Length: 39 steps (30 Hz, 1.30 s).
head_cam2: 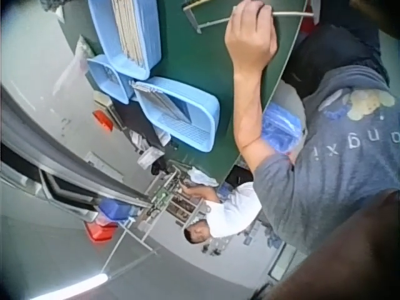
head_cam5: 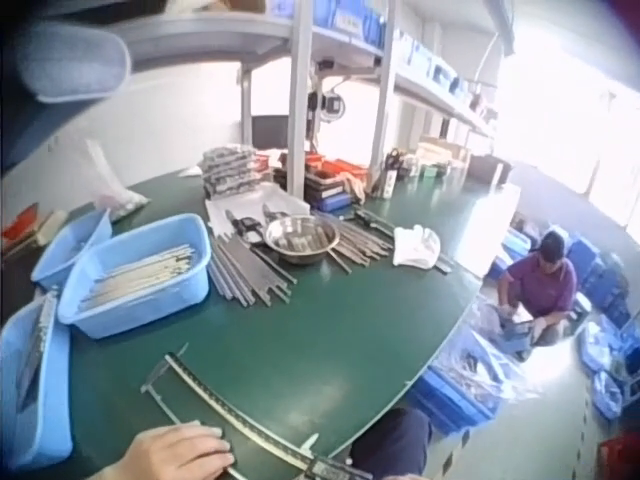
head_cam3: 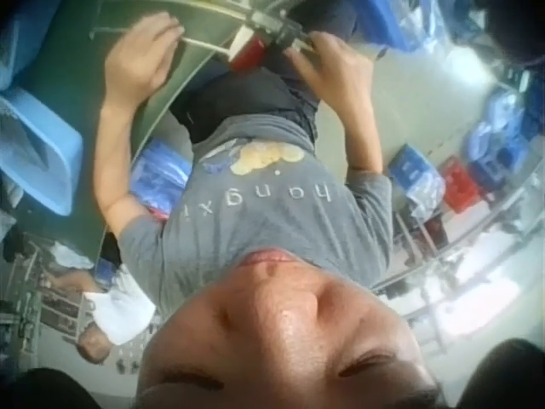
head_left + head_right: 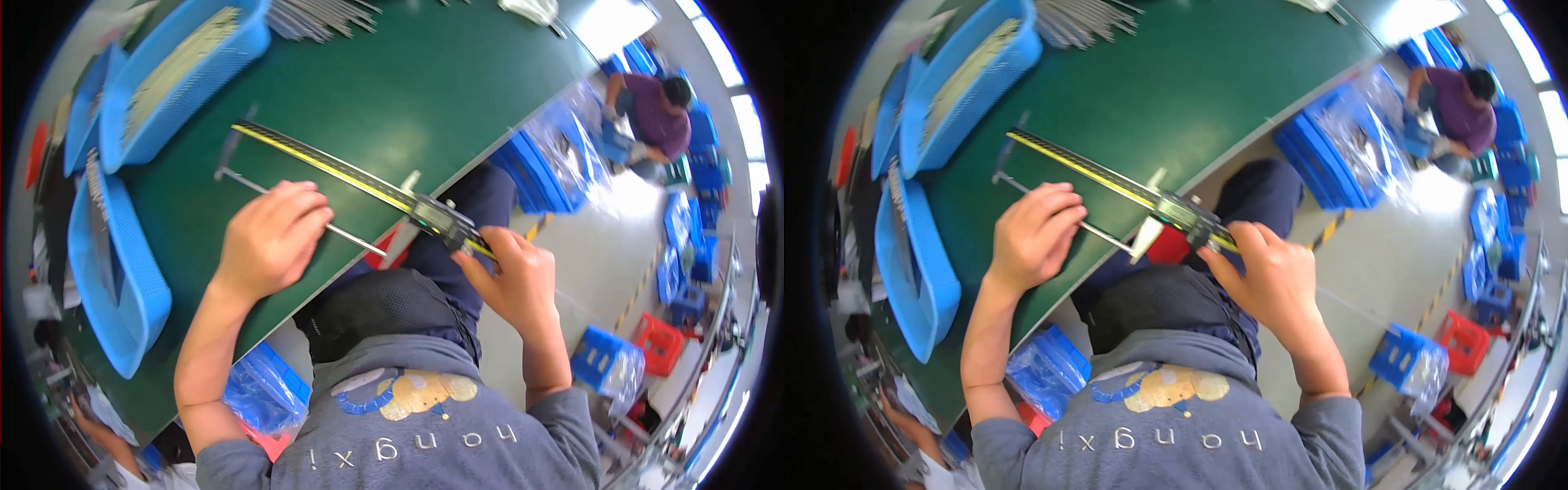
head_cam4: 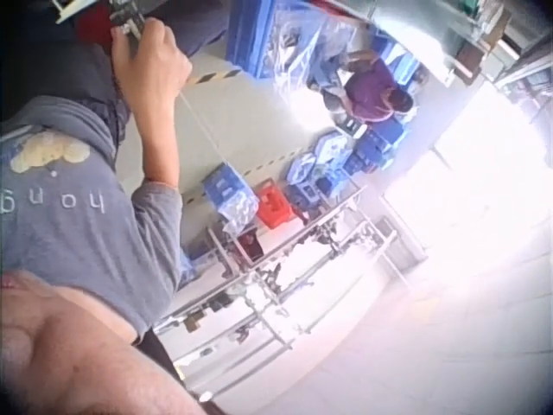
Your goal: Measuring the length of metal rods using a digital caliper at a factory workbench.
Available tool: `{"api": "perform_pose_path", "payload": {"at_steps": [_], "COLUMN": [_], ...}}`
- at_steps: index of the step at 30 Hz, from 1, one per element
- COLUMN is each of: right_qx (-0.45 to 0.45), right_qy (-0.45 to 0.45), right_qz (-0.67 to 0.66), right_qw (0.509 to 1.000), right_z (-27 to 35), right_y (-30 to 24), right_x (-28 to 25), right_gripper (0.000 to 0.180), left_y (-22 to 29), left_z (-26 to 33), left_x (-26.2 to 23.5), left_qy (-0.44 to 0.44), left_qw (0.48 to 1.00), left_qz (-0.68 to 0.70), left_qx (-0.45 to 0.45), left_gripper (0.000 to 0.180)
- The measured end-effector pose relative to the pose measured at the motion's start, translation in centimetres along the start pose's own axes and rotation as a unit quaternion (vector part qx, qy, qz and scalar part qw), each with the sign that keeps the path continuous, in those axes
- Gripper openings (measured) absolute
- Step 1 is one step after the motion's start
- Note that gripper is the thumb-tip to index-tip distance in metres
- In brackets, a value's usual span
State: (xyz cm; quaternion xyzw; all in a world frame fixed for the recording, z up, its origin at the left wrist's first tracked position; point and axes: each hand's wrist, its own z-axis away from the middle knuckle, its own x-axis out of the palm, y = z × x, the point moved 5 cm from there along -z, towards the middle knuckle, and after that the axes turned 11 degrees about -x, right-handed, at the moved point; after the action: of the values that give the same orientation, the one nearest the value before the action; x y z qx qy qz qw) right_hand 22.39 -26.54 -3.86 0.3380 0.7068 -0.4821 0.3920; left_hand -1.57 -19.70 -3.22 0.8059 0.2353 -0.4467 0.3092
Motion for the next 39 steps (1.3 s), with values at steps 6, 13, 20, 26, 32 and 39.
{"api": "perform_pose_path", "payload": {"at_steps": [6, 13, 20, 26, 32, 39], "right_qx": [-0.011, 0.004, -0.032, -0.020, -0.013, -0.063], "right_qy": [0.027, 0.022, 0.012, 0.029, -0.008, -0.070], "right_qz": [-0.027, -0.045, -0.052, -0.034, -0.026, -0.048], "right_qw": [0.999, 0.999, 0.998, 0.999, 1.000, 0.994], "right_z": [0.4, 0.1, 0.1, 0.3, -3.7, -5.8], "right_y": [0.5, 1.0, 0.7, 1.6, 0.4, 2.9], "right_x": [-0.6, -0.5, 0.1, -0.6, -0.9, 1.7], "right_gripper": [0.028, 0.028, 0.024, 0.024, 0.028, 0.059], "left_y": [0.3, -11.4, -21.6, -15.1, -14.8, -13.0], "left_z": [-1.3, -7.8, -6.0, 1.0, 11.0, 11.8], "left_x": [-2.3, -9.7, -7.0, -15.8, -15.7, -15.9], "left_qy": [0.091, 0.167, 0.023, 0.131, 0.063, 0.005], "left_qw": [0.988, 0.962, 0.933, 0.926, 0.921, 0.864], "left_qz": [-0.098, -0.172, -0.074, -0.181, -0.178, -0.294], "left_qx": [0.081, -0.128, -0.352, -0.303, -0.341, -0.408], "left_gripper": [0.016, 0.012, 0.018, 0.013, 0.015, 0.015]}}
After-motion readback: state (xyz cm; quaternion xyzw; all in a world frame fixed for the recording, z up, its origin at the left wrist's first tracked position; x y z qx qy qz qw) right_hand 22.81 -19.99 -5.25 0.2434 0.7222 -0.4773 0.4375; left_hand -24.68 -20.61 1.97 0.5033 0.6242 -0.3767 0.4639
